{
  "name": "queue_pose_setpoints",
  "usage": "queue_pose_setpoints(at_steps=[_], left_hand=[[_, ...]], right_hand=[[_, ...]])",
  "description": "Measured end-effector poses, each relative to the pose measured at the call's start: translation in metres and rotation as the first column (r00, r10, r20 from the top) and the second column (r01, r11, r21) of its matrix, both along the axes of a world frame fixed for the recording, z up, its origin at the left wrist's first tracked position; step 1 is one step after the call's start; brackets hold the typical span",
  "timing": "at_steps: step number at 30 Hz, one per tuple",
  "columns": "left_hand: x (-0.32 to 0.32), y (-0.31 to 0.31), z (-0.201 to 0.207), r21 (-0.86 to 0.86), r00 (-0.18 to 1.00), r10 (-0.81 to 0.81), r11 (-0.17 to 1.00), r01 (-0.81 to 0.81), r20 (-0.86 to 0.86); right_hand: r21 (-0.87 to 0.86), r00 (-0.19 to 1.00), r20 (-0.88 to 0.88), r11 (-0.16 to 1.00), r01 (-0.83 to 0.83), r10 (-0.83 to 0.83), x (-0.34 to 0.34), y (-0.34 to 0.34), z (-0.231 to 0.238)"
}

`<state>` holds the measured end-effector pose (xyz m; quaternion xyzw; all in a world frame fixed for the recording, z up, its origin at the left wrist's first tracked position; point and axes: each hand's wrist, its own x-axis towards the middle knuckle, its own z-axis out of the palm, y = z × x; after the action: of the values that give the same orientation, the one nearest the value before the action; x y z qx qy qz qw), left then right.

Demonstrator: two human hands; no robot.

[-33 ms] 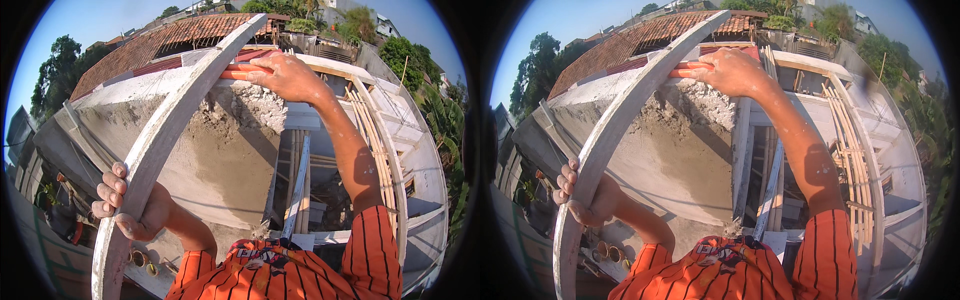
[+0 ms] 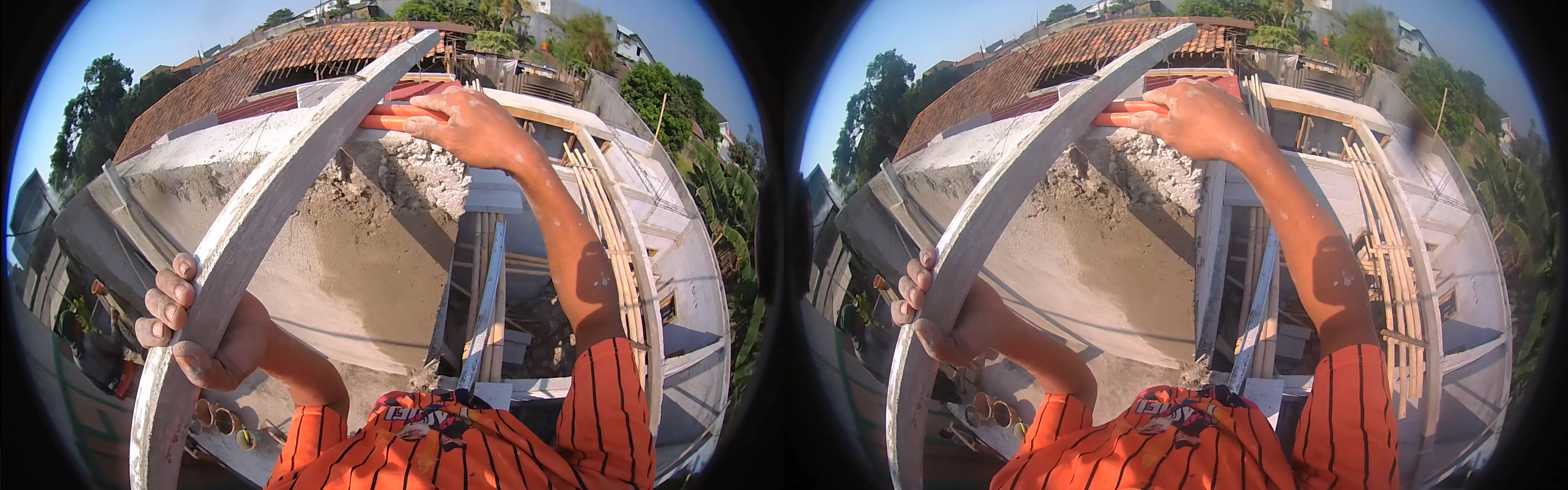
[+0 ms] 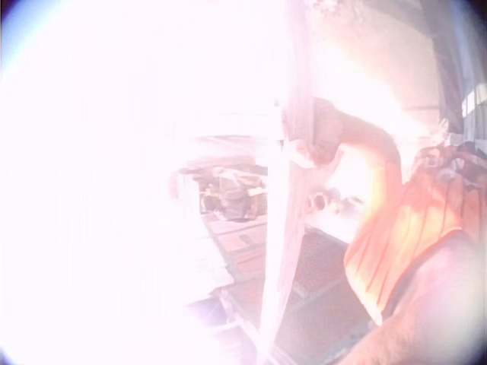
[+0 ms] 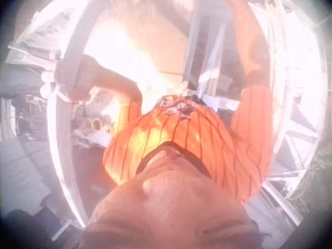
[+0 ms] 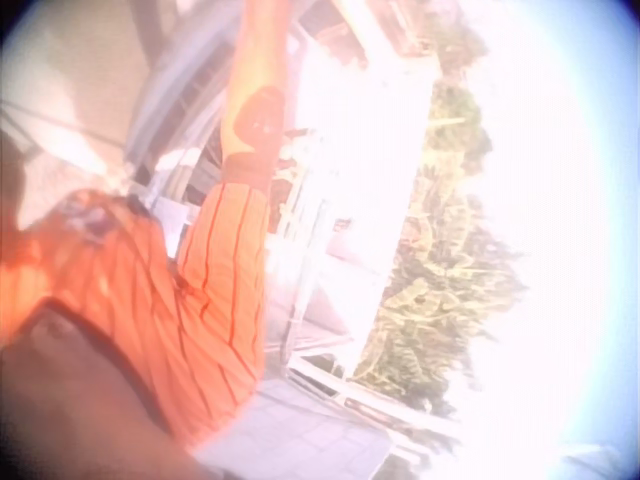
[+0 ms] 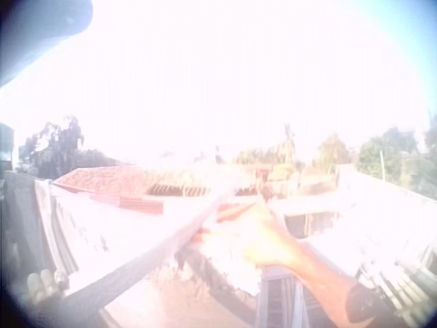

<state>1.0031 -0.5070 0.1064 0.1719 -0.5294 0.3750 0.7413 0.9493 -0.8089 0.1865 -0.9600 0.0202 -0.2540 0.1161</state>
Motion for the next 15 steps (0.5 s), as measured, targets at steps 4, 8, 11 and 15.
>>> queue_pose_setpoints(at_steps=[4, 8, 11, 15], left_hand=[[0.007, 0.008, 0.025, 0.008, 0.999, -0.046, 0.999, 0.046, -0.022], [0.008, 0.004, -0.010, 0.022, 1.000, -0.026, 0.999, 0.025, 0.017], [-0.005, 0.002, -0.053, -0.027, 0.993, 0.039, 0.999, -0.042, -0.112], [0.004, -0.023, -0.016, -0.174, 0.979, 0.033, 0.982, -0.069, -0.200]], right_hand=[[0.025, 0.998, 0.002, 0.998, 0.061, -0.062, -0.002, 0.007, -0.001], [0.001, 0.995, 0.075, 0.998, 0.070, -0.069, -0.004, 0.003, -0.005], [0.047, 0.999, 0.005, 0.998, 0.035, -0.035, -0.003, 0.007, 0.000], [-0.008, 0.991, 0.126, 0.999, 0.045, -0.043, -0.002, -0.003, -0.008]])
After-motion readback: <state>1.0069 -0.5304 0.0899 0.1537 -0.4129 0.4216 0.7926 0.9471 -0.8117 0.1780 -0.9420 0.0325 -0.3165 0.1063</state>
